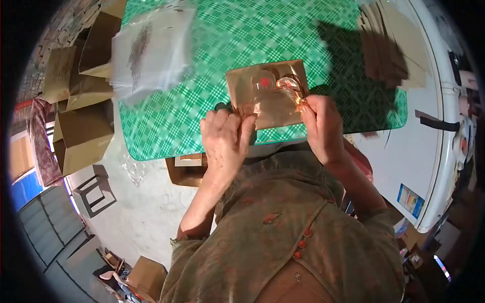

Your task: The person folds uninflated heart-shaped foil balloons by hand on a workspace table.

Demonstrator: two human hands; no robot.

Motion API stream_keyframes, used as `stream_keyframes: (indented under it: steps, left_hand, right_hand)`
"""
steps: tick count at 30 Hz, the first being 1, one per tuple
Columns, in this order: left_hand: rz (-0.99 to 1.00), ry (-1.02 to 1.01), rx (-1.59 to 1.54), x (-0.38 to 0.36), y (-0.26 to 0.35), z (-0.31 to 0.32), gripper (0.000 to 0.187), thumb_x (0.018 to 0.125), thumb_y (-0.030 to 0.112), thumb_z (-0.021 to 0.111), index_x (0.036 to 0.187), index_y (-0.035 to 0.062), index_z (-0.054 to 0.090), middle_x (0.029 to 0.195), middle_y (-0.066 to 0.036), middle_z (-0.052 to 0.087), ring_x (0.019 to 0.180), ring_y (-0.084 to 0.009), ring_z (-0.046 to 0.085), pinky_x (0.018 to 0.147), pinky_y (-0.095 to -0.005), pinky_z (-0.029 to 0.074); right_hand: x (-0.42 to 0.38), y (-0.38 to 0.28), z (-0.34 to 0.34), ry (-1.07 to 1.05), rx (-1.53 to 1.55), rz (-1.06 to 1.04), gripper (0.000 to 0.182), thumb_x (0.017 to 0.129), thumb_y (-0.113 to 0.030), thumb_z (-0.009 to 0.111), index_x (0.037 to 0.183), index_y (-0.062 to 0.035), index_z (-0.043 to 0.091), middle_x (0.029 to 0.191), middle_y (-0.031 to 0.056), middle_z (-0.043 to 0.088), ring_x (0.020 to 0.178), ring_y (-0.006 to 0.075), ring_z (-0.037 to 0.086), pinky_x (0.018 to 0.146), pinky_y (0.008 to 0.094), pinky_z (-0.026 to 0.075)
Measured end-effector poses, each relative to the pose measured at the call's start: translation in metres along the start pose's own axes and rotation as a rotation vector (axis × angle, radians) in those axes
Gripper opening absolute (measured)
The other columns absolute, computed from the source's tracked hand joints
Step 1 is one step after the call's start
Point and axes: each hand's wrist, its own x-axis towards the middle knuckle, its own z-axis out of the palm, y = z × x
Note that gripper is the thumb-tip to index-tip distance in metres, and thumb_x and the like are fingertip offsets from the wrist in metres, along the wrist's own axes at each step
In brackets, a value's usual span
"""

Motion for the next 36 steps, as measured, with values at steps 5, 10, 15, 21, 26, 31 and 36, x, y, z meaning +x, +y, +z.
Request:
stream_keyframes:
  steps: [5, 10, 15, 21, 26, 31, 36]
  left_hand:
    - [0.046, 0.029, 0.097, 0.003, 0.002, 0.003, 0.024, 0.088, 0.016, 0.082, 0.078, 0.0078, 0.063, 0.079, -0.009, 0.055, 0.077, -0.0294, 0.052, 0.070, -0.0436, 0.038]
    - [0.055, 0.045, 0.134, 0.007, 0.006, 0.005, 0.025, 0.088, 0.015, 0.081, 0.076, 0.0083, 0.061, 0.079, -0.009, 0.055, 0.075, -0.0291, 0.052, 0.070, -0.0434, 0.038]
    - [0.041, 0.041, 0.143, 0.009, 0.007, 0.004, 0.025, 0.087, 0.014, 0.082, 0.079, 0.0090, 0.059, 0.080, -0.008, 0.056, 0.076, -0.0287, 0.053, 0.069, -0.0429, 0.038]
    - [0.095, 0.126, 0.083, 0.006, 0.008, -0.003, 0.034, 0.086, 0.010, 0.085, 0.110, 0.0051, 0.062, 0.105, -0.014, 0.063, 0.094, -0.0330, 0.058, 0.080, -0.0446, 0.045]
    - [0.357, 0.030, -0.091, 0.021, 0.025, -0.004, 0.047, 0.085, 0.010, 0.083, 0.127, 0.0022, 0.064, 0.132, -0.018, 0.064, 0.124, -0.0395, 0.060, 0.102, -0.0490, 0.049]
    - [0.403, -0.409, -0.026, 0.031, 0.028, 0.000, 0.073, 0.098, 0.043, 0.068, 0.157, 0.0058, 0.050, 0.164, -0.020, 0.045, 0.154, -0.0387, 0.040, 0.125, -0.0535, 0.033]
    - [0.367, -0.498, 0.032, 0.033, 0.019, 0.003, 0.083, 0.099, 0.055, 0.062, 0.164, 0.0083, 0.041, 0.171, -0.020, 0.034, 0.159, -0.0386, 0.031, 0.129, -0.0540, 0.025]
  right_hand:
    - [0.005, -0.007, 0.006, 0.026, -0.040, 0.050, 0.024, 0.093, -0.004, 0.072, 0.114, -0.0033, 0.061, 0.098, 0.0199, 0.068, 0.094, 0.0429, 0.064, 0.082, 0.0521, 0.052]
    - [0.009, -0.007, 0.008, -0.015, -0.168, 0.059, 0.026, 0.093, -0.002, 0.072, 0.116, -0.0025, 0.061, 0.096, 0.0217, 0.068, 0.090, 0.0442, 0.064, 0.080, 0.0545, 0.052]
    - [0.009, -0.009, 0.010, -0.062, -0.248, 0.087, 0.028, 0.095, -0.001, 0.069, 0.122, -0.0014, 0.059, 0.103, 0.0225, 0.068, 0.097, 0.0438, 0.064, 0.084, 0.0528, 0.052]
    - [0.016, -0.012, 0.010, -0.026, -0.272, 0.000, 0.025, 0.093, 0.000, 0.067, 0.116, -0.0020, 0.057, 0.088, 0.0183, 0.064, 0.081, 0.0403, 0.062, 0.076, 0.0528, 0.051]
    - [0.013, -0.012, 0.009, -0.079, -0.288, 0.047, 0.028, 0.097, -0.002, 0.067, 0.123, -0.0016, 0.057, 0.102, 0.0208, 0.070, 0.095, 0.0431, 0.066, 0.082, 0.0518, 0.054]
    - [0.013, -0.012, 0.008, -0.066, -0.263, 0.025, 0.027, 0.098, -0.003, 0.066, 0.124, -0.0025, 0.058, 0.101, 0.0204, 0.070, 0.094, 0.0427, 0.066, 0.082, 0.0520, 0.053]
    - [0.014, -0.013, 0.007, -0.066, -0.249, 0.025, 0.028, 0.098, -0.002, 0.065, 0.125, -0.0023, 0.058, 0.103, 0.0206, 0.069, 0.094, 0.0427, 0.066, 0.081, 0.0519, 0.053]
